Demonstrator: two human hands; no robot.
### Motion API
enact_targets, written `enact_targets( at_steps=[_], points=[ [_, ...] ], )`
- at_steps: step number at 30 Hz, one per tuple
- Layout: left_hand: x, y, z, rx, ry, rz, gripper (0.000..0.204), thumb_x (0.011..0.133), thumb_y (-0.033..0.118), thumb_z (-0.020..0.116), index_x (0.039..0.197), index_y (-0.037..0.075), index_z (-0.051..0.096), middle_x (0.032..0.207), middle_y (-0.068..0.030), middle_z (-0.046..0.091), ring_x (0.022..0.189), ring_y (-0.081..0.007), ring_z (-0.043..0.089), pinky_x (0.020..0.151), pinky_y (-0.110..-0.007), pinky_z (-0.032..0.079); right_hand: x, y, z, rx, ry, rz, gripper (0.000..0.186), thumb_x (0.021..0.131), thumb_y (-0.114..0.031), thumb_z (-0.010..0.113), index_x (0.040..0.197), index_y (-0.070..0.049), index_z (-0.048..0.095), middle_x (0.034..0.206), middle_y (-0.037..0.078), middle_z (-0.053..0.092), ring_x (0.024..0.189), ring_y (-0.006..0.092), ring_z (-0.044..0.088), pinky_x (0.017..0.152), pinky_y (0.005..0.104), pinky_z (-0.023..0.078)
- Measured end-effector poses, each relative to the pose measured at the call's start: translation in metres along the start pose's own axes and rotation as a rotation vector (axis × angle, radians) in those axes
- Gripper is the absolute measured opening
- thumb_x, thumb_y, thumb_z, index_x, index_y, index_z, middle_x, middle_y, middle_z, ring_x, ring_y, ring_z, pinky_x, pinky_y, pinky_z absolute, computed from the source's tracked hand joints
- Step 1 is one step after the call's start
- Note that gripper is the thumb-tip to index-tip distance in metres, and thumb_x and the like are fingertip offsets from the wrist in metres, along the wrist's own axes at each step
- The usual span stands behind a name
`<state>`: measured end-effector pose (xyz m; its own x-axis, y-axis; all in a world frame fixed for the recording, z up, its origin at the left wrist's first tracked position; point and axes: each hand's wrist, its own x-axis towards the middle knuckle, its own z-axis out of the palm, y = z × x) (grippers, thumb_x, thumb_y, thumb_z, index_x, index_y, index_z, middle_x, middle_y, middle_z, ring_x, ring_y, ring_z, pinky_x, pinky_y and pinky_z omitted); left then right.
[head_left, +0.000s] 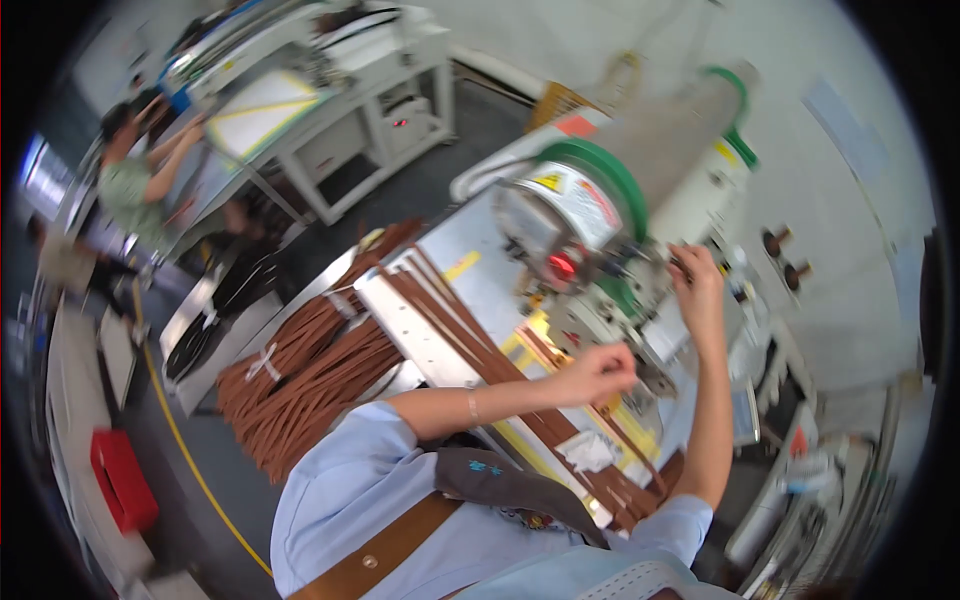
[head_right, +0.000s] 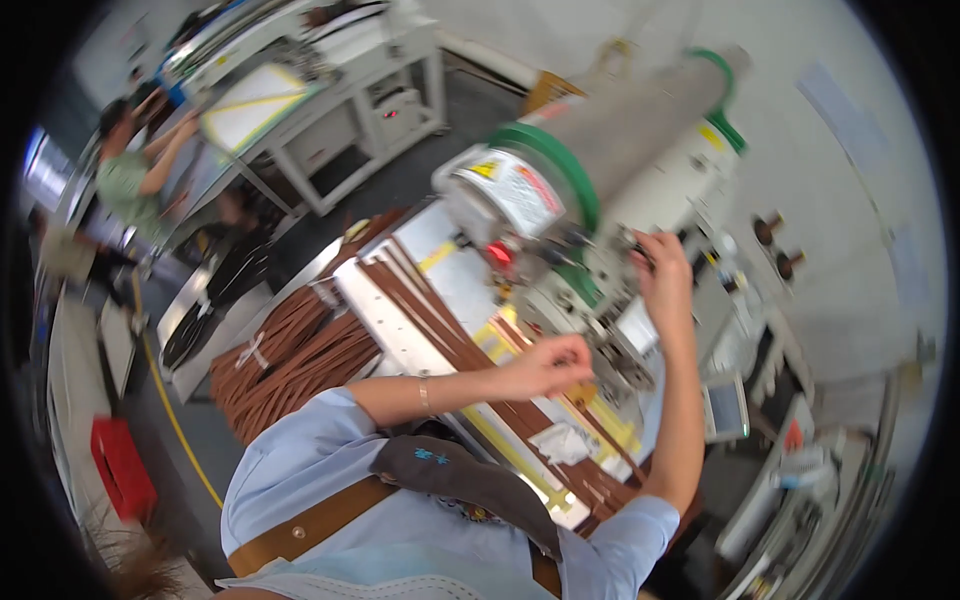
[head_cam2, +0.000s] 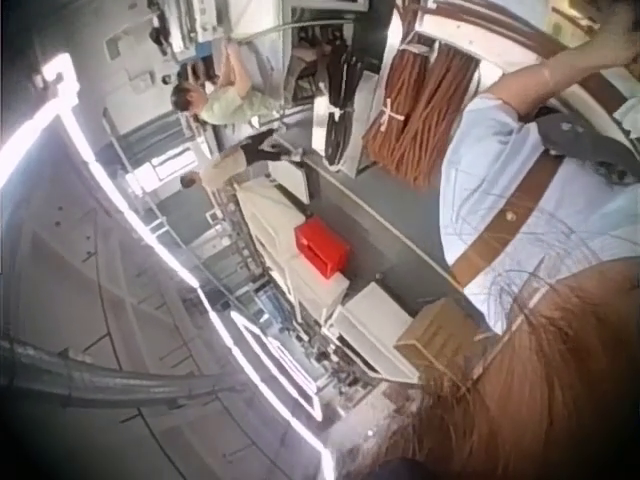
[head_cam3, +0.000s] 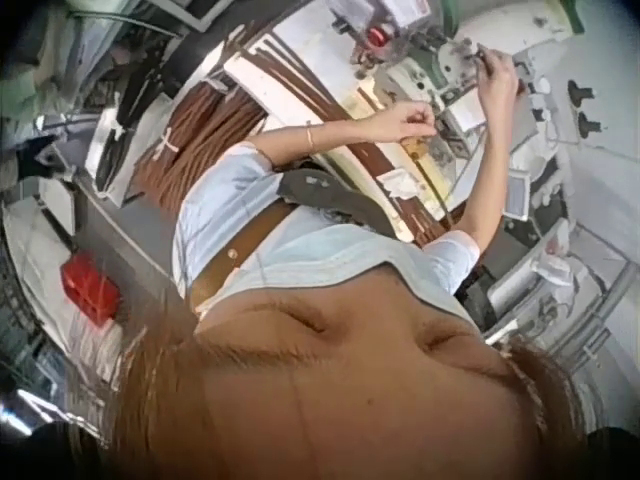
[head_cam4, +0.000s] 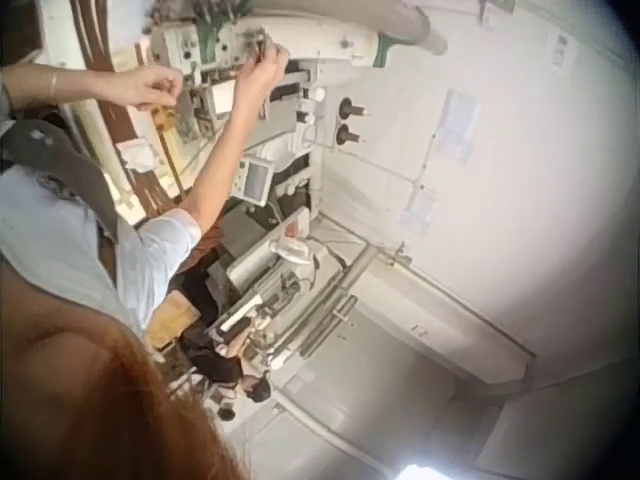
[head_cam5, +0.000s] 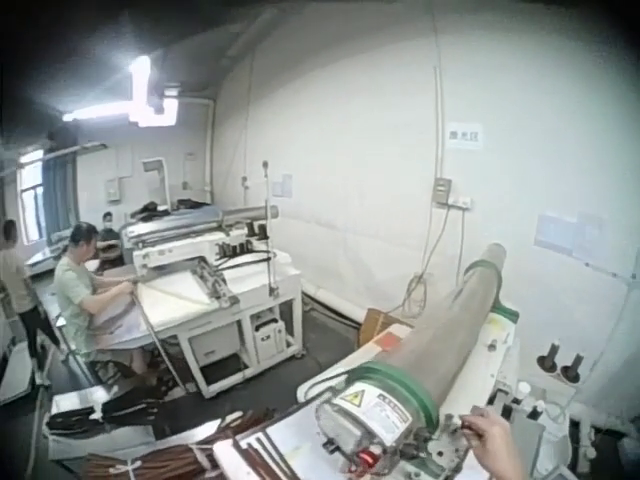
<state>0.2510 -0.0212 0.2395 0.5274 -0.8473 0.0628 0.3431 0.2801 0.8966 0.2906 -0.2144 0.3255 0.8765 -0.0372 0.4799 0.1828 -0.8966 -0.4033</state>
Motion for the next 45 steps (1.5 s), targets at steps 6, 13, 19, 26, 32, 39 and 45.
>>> enact_targets(
  at_steps=[6,13,19,26,32,39,45],
  points=[
    [0.005,-0.027,0.002,0.086,-0.022,0.039,0.036,0.083,0.008,0.058,0.112,0.002,0.037,0.081,-0.0079,0.055,0.049,-0.0112,0.053,0.04,-0.024,0.042,0.005,0.044,0.016,-0.085,-0.202,0.049,0.016,0.071,0.003,0.061,0.086,0.004,0.057,0.081,0.02,0.057,0.074,0.0349,0.056,0.067,0.0391,0.044],
    [-0.005,-0.014,0.009,-0.107,-0.032,-0.091,0.041,0.083,0.001,0.054,0.118,-0.008,0.034,0.079,-0.0141,0.057,0.052,-0.0171,0.06,0.04,-0.026,0.047,0.01,0.035,0.018,-0.23,-0.199,-0.05,0.02,0.065,0.006,0.063,0.085,0.007,0.058,0.08,0.019,0.054,0.075,0.0372,0.053,0.067,0.043,0.042],
    [0.002,-0.011,0.009,-0.143,-0.083,-0.093,0.011,0.083,0.006,0.057,0.085,-0.005,0.059,0.069,-0.0093,0.06,0.049,-0.0134,0.059,0.039,-0.023,0.047,0.018,0.039,0.019,-0.277,-0.203,-0.019,0.024,0.061,0.007,0.066,0.083,0.007,0.058,0.078,0.018,0.054,0.071,0.0352,0.054,0.064,0.0421,0.043],
    [0.005,-0.012,0.005,-0.108,-0.139,-0.118,0.013,0.083,0.007,0.057,0.09,-0.004,0.055,0.074,-0.0087,0.058,0.05,-0.0125,0.058,0.039,-0.023,0.047,0.021,0.05,0.021,-0.173,-0.238,0.131,0.024,0.061,0.008,0.067,0.083,0.007,0.058,0.077,0.017,0.059,0.069,0.031,0.058,0.062,0.0379,0.044],
    [0.004,-0.007,0.007,-0.119,-0.159,-0.113,0.013,0.082,0.007,0.057,0.089,-0.004,0.055,0.073,-0.0087,0.058,0.049,-0.0126,0.057,0.038,-0.023,0.047,0.026,0.04,0.015,0.027,-0.314,0.414,0.024,0.063,0.008,0.067,0.085,0.007,0.057,0.075,0.014,0.061,0.067,0.0236,0.058,0.054,0.0327,0.045],
    [0.006,-0.006,0.01,-0.116,-0.161,-0.101,0.014,0.082,0.008,0.056,0.088,-0.005,0.054,0.074,-0.0096,0.058,0.048,-0.0133,0.057,0.038,-0.024,0.048,0.017,0.074,0.027,-0.067,-0.208,0.182,0.022,0.066,0.008,0.066,0.087,0.006,0.057,0.073,0.01,0.059,0.053,0.0145,0.053,0.04,0.0288,0.04],
    [0.005,-0.006,0.009,-0.116,-0.162,-0.093,0.016,0.082,0.008,0.056,0.089,-0.006,0.053,0.074,-0.0101,0.057,0.048,-0.0138,0.058,0.038,-0.024,0.049,0.023,0.067,0.021,0.213,-0.319,0.527,0.021,0.068,0.009,0.065,0.088,0.004,0.058,0.077,0.008,0.059,0.053,0.0123,0.053,0.035,0.024,0.038]
  ],
)
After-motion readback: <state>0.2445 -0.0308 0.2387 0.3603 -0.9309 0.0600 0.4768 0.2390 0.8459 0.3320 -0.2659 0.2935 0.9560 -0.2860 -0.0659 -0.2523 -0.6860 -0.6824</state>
